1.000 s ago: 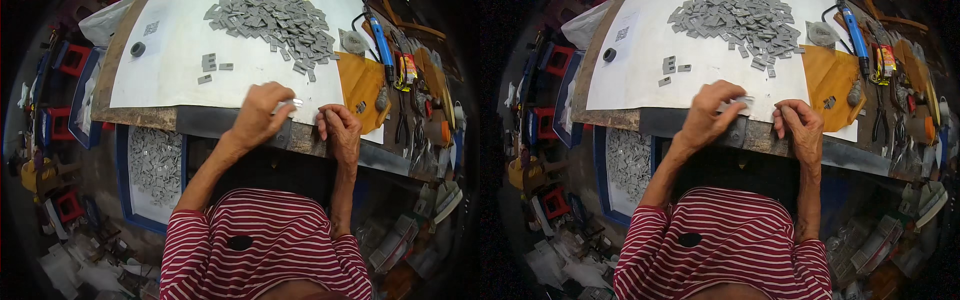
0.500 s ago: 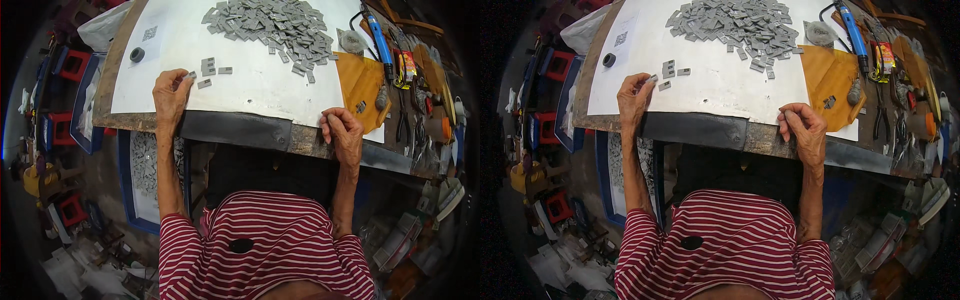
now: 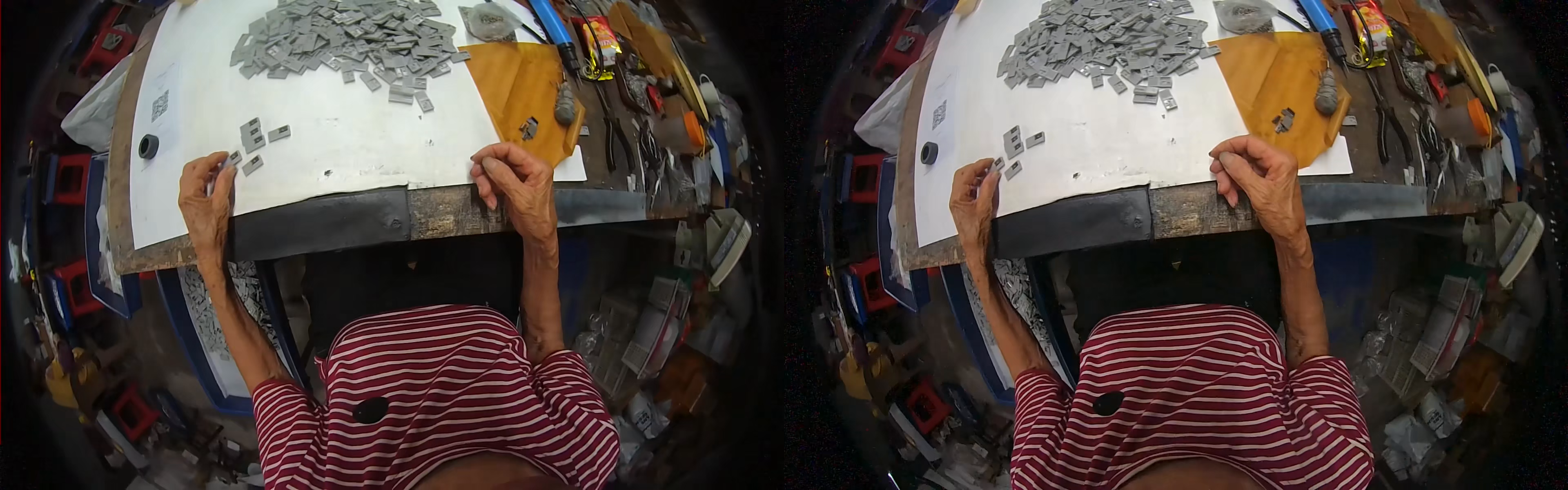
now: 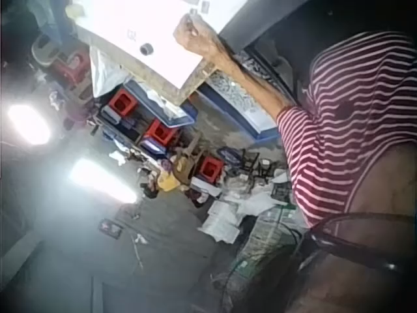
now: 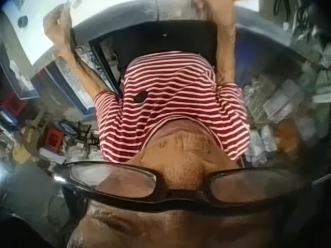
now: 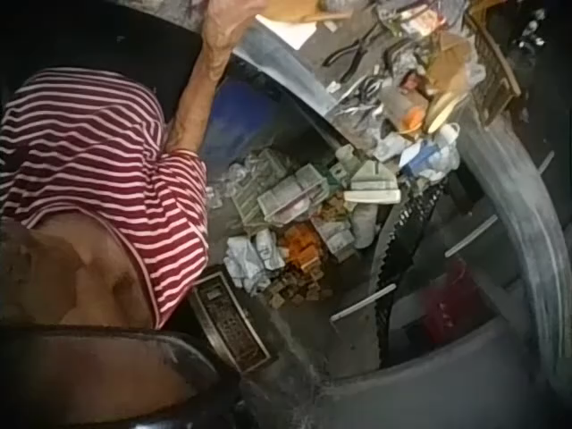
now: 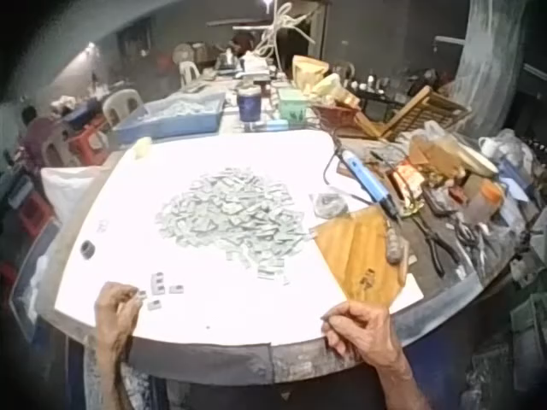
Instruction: Manual assembly of small metal components at a workbench.
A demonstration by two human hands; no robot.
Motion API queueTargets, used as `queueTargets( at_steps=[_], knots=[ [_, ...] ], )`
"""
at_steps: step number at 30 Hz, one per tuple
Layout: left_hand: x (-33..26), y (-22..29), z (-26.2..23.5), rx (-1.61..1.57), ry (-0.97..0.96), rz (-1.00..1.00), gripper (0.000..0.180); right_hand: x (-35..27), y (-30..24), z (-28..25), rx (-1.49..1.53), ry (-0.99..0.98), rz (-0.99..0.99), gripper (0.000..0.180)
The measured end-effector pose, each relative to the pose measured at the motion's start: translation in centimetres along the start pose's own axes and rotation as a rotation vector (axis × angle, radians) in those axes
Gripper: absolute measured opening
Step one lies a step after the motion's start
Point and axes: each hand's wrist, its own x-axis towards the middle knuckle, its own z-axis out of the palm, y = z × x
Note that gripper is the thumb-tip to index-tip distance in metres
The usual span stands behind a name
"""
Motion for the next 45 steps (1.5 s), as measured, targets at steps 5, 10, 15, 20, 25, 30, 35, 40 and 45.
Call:
queueTargets(
  at_steps=[5, 10, 15, 20, 25, 30, 35, 40, 45],
  knots=[
    [-0.1, 0.1, -0.1, -0.015, -0.033, -0.003, 0.019, 0.2, 0.1, -0.6, -0.021, -0.021, -0.028, 0.014],
    [-0.1, 0.1, -0.4, 0.041, -0.060, -0.013, 0.022, 0.3, -0.1, -0.6, -0.014, 0.009, -0.048, 0.014],
    [0.6, 3.0, 0.8, 0.170, 0.049, 0.137, 0.024, 0.4, 0.4, -0.7, -0.070, 0.047, -0.101, 0.013],
    [1.7, 8.7, 7.0, -0.049, -0.158, 0.392, 0.020, 0.0, 0.7, -1.3, -0.147, 0.079, -0.081, 0.013],
    [2.9, 10.8, 11.9, -0.089, -0.277, 0.549, 0.022, 0.0, 0.7, -1.0, -0.134, 0.120, -0.090, 0.011],
    [3.9, 10.6, 14.5, 0.015, -0.244, 0.649, 0.016, -0.4, 0.3, -1.5, -0.136, 0.141, -0.074, 0.011],
    [3.5, 10.3, 14.7, -0.002, -0.205, 0.675, 0.012, -0.5, 0.0, -2.5, -0.152, 0.194, -0.111, 0.011],
    [3.1, 10.6, 14.2, -0.024, -0.285, 0.612, 0.014, 0.1, 0.3, -5.4, -0.299, 0.387, -0.177, 0.011],
    [2.8, 10.3, 13.7, 0.006, -0.301, 0.582, 0.013, 1.7, 1.1, -6.5, -0.479, 0.428, -0.250, 0.008]
  ],
)
